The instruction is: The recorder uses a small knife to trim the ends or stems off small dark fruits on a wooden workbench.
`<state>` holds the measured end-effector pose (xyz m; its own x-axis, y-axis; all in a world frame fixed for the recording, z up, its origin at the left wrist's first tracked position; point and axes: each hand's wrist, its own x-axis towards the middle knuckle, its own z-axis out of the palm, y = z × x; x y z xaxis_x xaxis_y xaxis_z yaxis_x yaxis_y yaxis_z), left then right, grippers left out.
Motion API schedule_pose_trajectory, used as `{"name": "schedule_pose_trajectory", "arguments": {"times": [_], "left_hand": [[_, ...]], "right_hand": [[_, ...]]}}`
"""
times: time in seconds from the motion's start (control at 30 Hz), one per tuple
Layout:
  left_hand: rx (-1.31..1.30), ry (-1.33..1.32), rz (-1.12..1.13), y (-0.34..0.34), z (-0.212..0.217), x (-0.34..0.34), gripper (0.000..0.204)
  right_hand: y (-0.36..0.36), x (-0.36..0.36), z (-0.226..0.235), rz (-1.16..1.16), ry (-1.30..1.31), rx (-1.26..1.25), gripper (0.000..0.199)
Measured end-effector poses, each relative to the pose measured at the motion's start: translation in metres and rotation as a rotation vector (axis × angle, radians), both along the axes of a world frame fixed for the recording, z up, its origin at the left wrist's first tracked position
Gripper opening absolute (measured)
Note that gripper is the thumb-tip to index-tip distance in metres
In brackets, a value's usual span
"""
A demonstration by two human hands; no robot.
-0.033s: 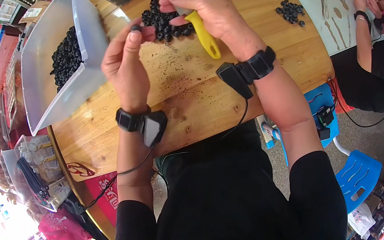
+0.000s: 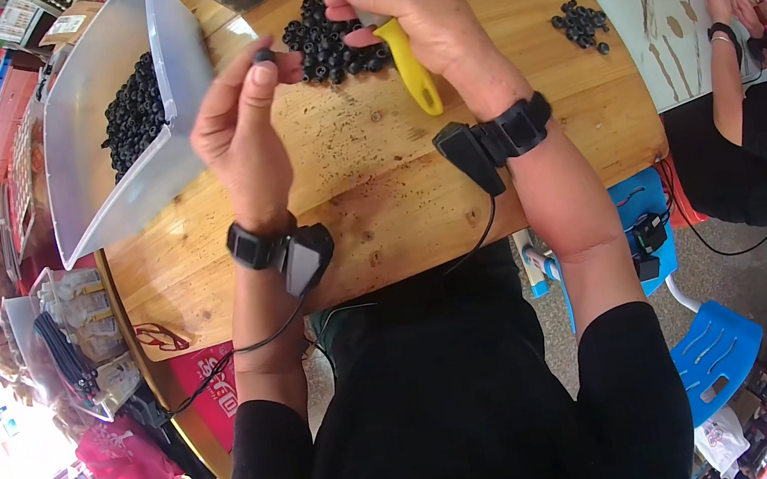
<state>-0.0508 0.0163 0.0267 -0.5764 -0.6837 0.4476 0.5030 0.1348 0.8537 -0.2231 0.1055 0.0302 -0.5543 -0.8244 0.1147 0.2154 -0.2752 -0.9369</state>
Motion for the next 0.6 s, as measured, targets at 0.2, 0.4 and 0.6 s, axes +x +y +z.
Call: {"name": "schedule_pose_trajectory", "arguments": {"times": [0.2, 0.4, 0.6], "left_hand": [[-0.781, -0.206, 0.677, -0.034, 0.070, 0.030, 0.024], [-1.335, -0.671, 1.013, -0.080, 0.091, 0.051, 0.033], [-1.233, -0.273, 0.680, -0.019, 0.054, 0.024, 0.014]], "right_hand": [[-0.003, -0.014, -0.012, -0.054, 0.007, -0.017, 0.025], [-0.001, -0.019, -0.013, -0.071, 0.015, -0.032, 0.026], [-0.004, -0.019, -0.019, -0.041, 0.029, -0.018, 0.026]]}}
